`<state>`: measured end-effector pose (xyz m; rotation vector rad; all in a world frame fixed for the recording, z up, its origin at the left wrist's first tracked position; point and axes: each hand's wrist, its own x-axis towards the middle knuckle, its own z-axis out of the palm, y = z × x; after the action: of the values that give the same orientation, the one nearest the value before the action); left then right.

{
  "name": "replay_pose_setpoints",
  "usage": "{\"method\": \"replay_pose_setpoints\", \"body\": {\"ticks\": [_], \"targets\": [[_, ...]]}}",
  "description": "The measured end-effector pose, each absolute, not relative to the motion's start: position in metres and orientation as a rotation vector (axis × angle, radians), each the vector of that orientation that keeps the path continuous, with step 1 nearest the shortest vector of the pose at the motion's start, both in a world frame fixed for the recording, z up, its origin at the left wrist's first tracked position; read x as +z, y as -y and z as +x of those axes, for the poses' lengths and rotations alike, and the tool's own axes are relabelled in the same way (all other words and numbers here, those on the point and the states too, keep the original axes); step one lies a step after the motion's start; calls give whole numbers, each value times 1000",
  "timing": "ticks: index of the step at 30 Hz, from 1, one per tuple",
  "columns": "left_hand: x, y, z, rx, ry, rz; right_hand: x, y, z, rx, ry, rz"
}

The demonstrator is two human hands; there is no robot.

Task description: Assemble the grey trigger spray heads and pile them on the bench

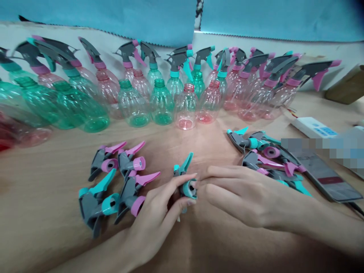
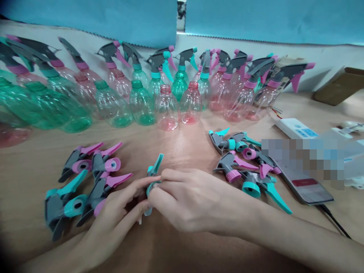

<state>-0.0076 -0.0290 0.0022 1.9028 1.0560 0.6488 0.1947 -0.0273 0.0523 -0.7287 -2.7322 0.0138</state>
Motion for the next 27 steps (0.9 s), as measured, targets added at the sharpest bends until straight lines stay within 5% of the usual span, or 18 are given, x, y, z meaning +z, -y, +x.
{"method": "replay_pose_setpoints", "body": {"ticks": [27], "targets": [[2,30,-8,703,-1062,1897,41,31,185,-18,2591,-686]]}}
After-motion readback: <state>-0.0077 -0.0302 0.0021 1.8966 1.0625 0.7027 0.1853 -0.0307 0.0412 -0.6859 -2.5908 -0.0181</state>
